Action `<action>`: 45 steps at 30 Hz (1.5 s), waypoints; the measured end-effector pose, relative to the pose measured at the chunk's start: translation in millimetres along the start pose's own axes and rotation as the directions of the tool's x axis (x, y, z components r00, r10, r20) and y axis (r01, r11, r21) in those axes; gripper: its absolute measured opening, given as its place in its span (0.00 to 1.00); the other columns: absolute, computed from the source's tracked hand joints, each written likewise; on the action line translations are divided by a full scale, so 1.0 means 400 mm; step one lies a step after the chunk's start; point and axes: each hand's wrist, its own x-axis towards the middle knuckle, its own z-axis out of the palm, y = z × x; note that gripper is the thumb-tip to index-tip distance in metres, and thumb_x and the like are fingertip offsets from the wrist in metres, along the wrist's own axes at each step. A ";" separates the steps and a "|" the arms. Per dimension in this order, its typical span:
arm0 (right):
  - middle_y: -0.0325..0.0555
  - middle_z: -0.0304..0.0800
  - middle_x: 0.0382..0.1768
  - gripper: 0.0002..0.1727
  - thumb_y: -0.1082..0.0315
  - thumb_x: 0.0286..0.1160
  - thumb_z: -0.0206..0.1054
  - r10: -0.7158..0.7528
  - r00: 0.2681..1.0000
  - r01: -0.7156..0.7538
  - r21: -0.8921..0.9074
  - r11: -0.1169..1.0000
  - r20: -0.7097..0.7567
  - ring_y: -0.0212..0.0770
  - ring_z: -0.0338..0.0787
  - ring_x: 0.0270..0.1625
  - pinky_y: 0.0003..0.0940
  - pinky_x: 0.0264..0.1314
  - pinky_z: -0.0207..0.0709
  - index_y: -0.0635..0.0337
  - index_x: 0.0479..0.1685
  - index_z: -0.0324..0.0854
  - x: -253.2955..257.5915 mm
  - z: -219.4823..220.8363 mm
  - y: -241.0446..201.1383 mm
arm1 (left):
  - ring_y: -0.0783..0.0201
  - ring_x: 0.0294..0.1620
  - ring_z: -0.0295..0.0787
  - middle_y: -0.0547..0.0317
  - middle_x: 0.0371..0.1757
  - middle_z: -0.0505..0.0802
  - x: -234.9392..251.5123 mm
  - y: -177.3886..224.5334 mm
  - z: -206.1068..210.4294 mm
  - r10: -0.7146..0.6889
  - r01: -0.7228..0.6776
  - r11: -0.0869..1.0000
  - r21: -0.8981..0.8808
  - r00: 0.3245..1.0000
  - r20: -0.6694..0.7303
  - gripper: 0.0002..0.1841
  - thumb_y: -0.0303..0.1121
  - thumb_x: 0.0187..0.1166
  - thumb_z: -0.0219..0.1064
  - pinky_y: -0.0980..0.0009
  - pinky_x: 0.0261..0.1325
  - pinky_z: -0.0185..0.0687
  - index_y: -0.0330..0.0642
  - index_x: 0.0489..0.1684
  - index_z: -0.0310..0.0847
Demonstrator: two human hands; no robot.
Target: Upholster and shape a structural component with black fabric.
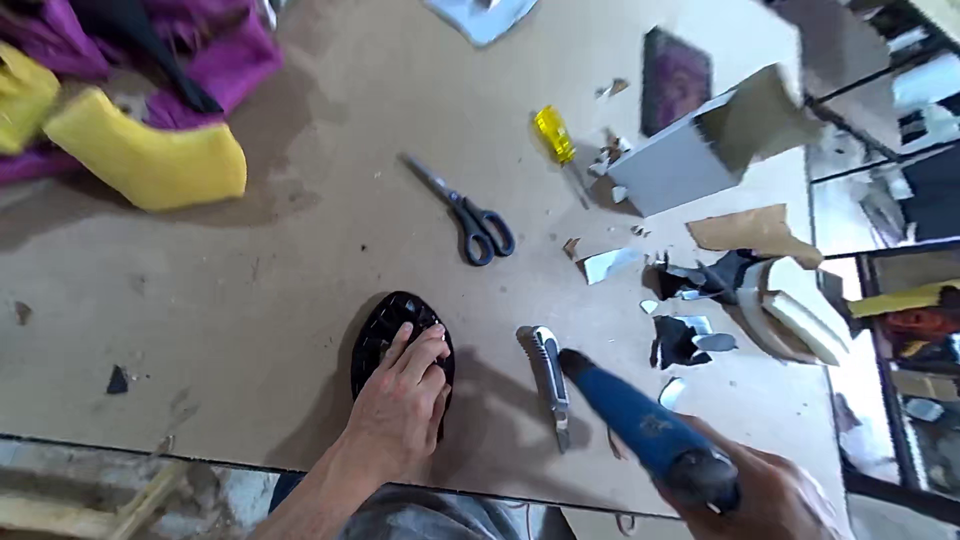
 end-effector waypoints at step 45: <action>0.36 0.95 0.46 0.18 0.71 0.65 0.61 0.184 0.975 -0.070 0.963 -0.261 0.121 0.33 0.92 0.36 0.31 0.36 0.87 0.44 0.51 0.90 -0.094 0.378 -0.029 | 0.65 0.46 0.95 0.60 0.48 0.96 -0.196 0.007 -0.206 -0.393 0.389 0.908 -0.155 0.920 0.005 0.16 0.33 0.85 0.56 0.62 0.50 0.93 0.39 0.59 0.88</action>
